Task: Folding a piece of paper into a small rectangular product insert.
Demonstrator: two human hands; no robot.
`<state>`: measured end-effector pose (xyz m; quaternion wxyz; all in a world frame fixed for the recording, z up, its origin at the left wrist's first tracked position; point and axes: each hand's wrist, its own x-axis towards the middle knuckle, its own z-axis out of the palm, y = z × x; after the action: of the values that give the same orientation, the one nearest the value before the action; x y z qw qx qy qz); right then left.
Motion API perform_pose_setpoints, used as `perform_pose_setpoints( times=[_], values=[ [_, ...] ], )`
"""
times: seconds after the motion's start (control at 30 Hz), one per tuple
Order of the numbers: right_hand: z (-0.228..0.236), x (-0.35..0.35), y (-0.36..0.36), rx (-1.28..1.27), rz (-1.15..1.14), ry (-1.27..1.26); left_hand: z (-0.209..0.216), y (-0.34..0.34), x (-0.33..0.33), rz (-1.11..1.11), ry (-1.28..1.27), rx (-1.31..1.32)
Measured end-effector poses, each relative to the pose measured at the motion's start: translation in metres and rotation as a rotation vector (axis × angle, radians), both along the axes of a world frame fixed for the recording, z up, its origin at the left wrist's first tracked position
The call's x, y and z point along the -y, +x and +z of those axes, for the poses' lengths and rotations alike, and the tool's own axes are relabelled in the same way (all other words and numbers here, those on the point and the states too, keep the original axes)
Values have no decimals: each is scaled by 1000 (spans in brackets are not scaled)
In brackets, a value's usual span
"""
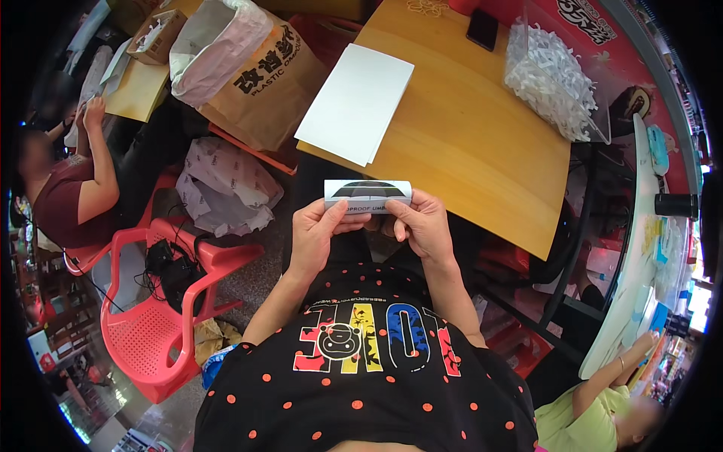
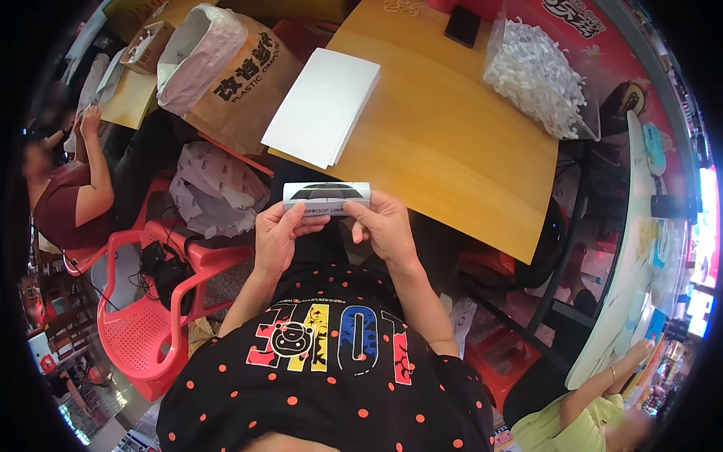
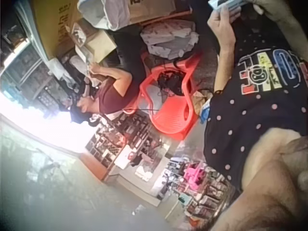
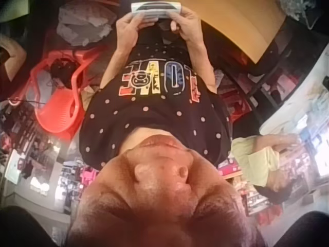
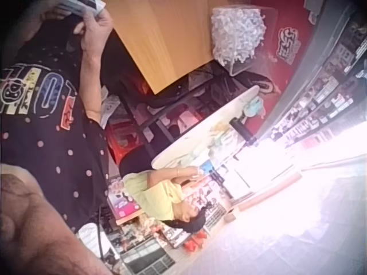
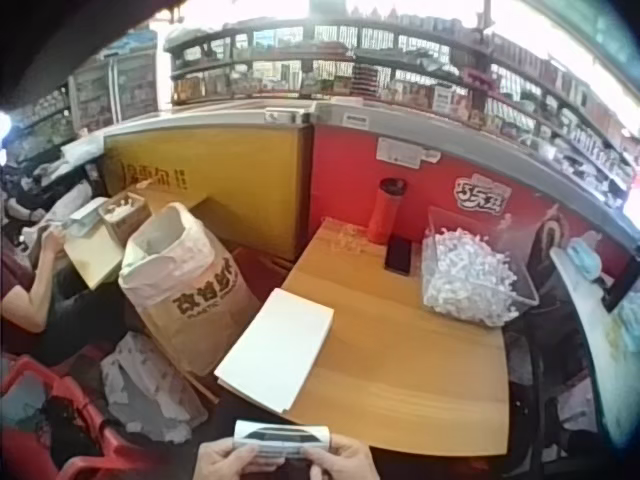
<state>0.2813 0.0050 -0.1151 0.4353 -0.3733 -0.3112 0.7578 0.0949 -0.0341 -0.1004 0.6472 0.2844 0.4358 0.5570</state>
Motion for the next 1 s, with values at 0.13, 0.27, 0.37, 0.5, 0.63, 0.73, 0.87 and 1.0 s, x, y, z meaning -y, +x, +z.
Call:
perform_pose_setpoints(
  times=[0.13,0.27,0.37,0.5,0.63,0.73,0.87,1.0],
  values=[
    [-1,-1,1,-13,-25,17,2,1,-3,-30,6,-57],
    [-3,-2,2,-30,-16,22,2,-1,-4,-60,34,-115],
    [0,-2,2,-40,-2,5,1,-2,-4,-51,45,-113],
    [6,-2,2,-23,-1,-4,-2,-2,-5,-44,64,-119],
    [13,1,7,234,-138,138,-2,-5,-5,-16,67,-151],
    [24,4,17,690,-171,456,-1,-8,-5,-12,95,-195],
    [38,5,20,958,-53,756,3,-4,-3,-47,221,-401],
    [36,2,23,935,-58,1019,11,-4,0,-62,413,-609]
  ],
)
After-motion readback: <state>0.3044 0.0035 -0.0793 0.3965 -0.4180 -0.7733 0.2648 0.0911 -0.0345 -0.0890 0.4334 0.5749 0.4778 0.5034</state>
